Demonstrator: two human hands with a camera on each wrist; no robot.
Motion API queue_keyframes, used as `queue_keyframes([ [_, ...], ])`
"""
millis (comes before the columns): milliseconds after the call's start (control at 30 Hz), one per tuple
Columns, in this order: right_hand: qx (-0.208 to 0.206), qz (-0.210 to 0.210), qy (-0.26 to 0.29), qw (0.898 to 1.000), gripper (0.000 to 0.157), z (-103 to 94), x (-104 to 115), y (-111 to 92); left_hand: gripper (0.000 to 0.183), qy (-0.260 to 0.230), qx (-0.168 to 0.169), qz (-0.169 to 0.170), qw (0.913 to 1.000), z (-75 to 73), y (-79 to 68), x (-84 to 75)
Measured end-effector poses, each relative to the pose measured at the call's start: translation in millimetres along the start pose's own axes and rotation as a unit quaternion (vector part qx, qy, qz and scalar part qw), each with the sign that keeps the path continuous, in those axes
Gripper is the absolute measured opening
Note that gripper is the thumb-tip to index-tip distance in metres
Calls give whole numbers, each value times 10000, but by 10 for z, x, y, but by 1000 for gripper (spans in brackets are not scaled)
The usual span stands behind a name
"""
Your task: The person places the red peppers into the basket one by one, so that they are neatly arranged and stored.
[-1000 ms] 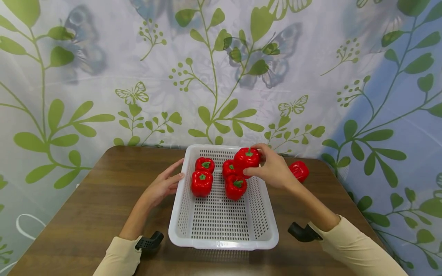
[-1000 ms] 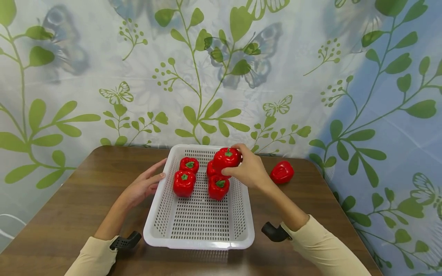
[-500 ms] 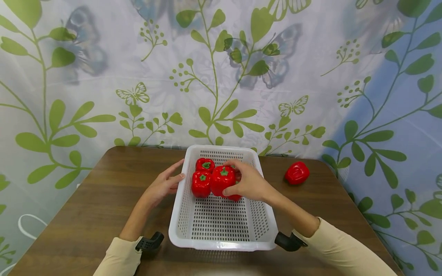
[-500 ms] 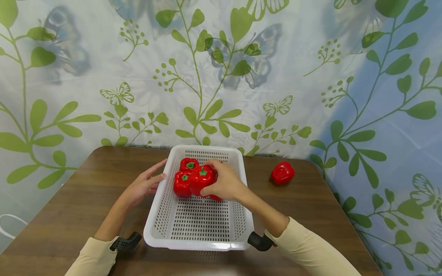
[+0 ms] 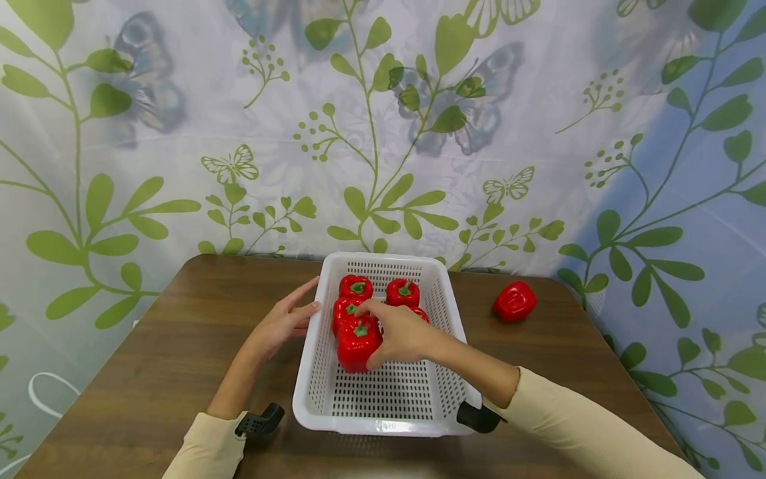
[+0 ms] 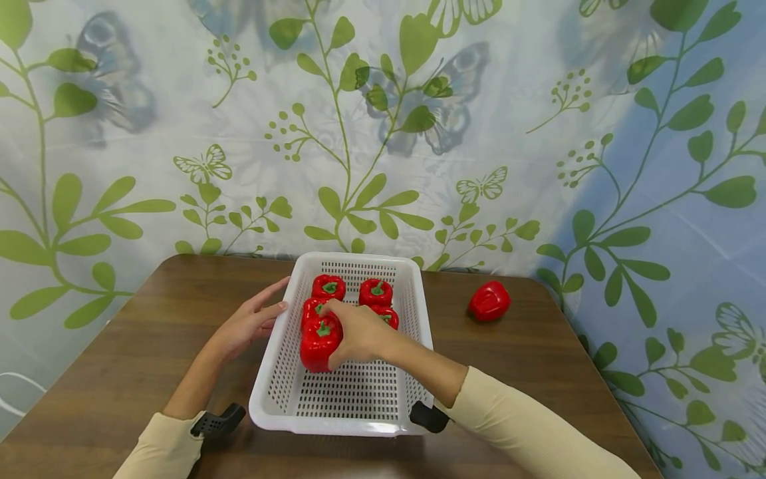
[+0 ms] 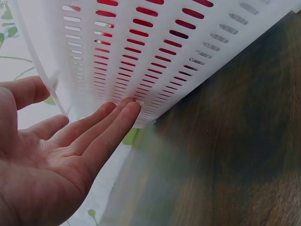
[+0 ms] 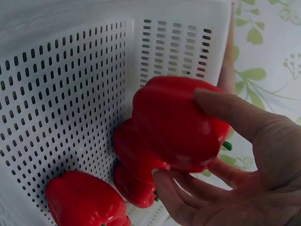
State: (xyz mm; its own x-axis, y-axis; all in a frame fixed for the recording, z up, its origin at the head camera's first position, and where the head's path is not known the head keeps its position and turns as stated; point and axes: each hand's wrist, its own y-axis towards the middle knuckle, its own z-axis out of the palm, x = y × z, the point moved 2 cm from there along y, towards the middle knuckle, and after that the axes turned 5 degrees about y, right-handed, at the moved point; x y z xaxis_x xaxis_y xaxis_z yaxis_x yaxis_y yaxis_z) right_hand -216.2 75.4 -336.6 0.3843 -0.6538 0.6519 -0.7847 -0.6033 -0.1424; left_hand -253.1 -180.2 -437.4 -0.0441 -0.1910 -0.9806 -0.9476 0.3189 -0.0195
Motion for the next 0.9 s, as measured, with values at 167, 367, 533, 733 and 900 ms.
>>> queue_keyframes([
  [167, 213, -22, -291, 9993, 75, 76, 16, 63, 65, 77, 17, -9, 10000, -11, 8, 10],
  [367, 311, 85, -424, 9986, 74, 152, 19, 144, 65, 7, 47, -17, 10000, -28, 18, 7],
  [533, 389, 213, -604, 9972, 74, 208, -2, 184, 65, -34, 69, -1, 10000, -37, 26, -5],
  [733, 441, 294, -743, 9958, 76, 261, -4, 214, 64, -77, 114, 35, 9999, -47, 38, 1],
  [900, 435, 233, -756, 9959, 76, 276, -10, 240, 64, -96, 132, 29, 9999, -55, 58, 17],
])
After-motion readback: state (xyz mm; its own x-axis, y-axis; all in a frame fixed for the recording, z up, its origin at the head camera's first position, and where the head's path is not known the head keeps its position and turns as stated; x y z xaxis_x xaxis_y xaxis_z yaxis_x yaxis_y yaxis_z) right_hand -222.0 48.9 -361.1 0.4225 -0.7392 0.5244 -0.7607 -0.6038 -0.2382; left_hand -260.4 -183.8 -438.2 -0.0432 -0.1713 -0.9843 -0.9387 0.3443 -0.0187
